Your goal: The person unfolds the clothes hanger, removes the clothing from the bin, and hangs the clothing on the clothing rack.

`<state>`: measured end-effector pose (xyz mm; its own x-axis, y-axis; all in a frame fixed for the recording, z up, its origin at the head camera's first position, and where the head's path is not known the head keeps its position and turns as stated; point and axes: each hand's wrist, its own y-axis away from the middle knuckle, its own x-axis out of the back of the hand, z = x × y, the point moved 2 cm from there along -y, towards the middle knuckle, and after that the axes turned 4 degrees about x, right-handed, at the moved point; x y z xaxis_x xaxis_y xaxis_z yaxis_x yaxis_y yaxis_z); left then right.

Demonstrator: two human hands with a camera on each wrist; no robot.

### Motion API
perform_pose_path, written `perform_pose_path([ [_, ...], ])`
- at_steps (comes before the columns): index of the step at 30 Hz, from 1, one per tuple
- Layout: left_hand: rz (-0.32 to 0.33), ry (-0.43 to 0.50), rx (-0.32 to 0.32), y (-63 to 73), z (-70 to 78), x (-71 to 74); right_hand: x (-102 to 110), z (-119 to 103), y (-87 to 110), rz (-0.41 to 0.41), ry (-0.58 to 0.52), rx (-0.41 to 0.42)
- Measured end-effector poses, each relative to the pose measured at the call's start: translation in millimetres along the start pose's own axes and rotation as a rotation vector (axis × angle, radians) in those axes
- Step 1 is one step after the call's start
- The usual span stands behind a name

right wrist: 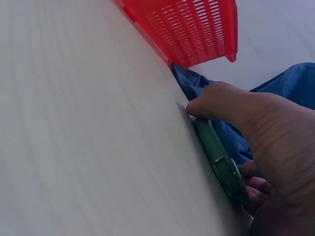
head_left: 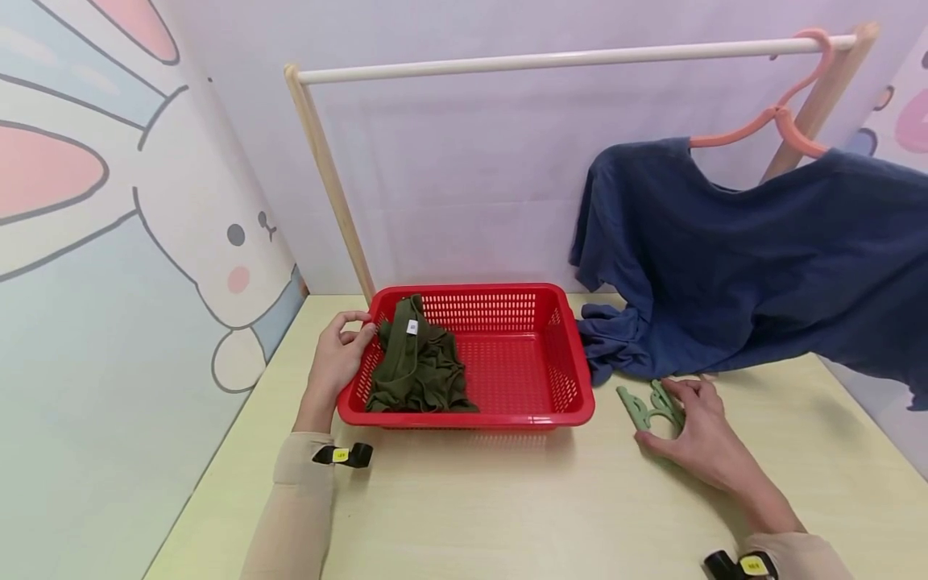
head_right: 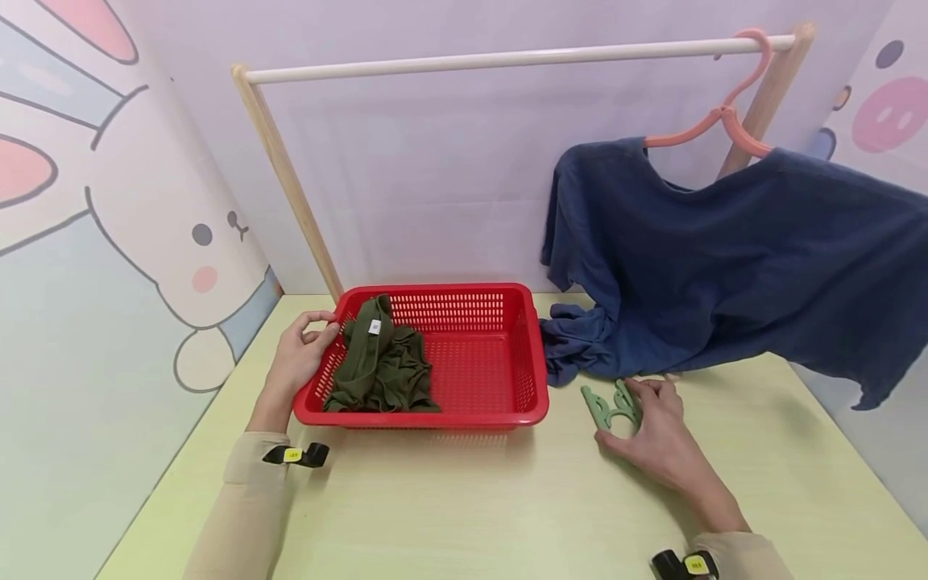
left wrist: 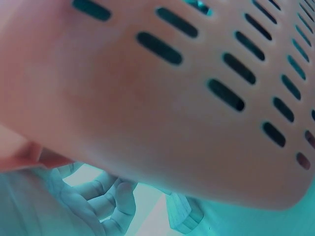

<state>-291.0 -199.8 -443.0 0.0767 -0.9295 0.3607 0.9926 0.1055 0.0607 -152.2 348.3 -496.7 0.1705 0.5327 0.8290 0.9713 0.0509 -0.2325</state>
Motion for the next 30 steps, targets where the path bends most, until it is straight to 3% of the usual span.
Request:
perform_pose_path([
  [9, -0.001, 0.004, -0.007, -0.3, 0.6, -1.0, -1.1, 2.3, -0.3, 0.05, 0.023, -0.034],
  [16, 0.007, 0.0, -0.006, 1.0, 0.2, -0.9, -2.1, 3.9, -0.6, 0.081, -0.013, 0.016],
  [25, 0.007, -0.004, 0.002, 2.0, -0.2, 0.0, -1.1, -0.4, -0.3, 0.036, -0.027, 0.038],
  [30, 0.004, -0.001, -0.001, 2.4, 1.1, -0.3, 2.3, -8.1, 1.9, 0.089, -0.018, 0.067],
])
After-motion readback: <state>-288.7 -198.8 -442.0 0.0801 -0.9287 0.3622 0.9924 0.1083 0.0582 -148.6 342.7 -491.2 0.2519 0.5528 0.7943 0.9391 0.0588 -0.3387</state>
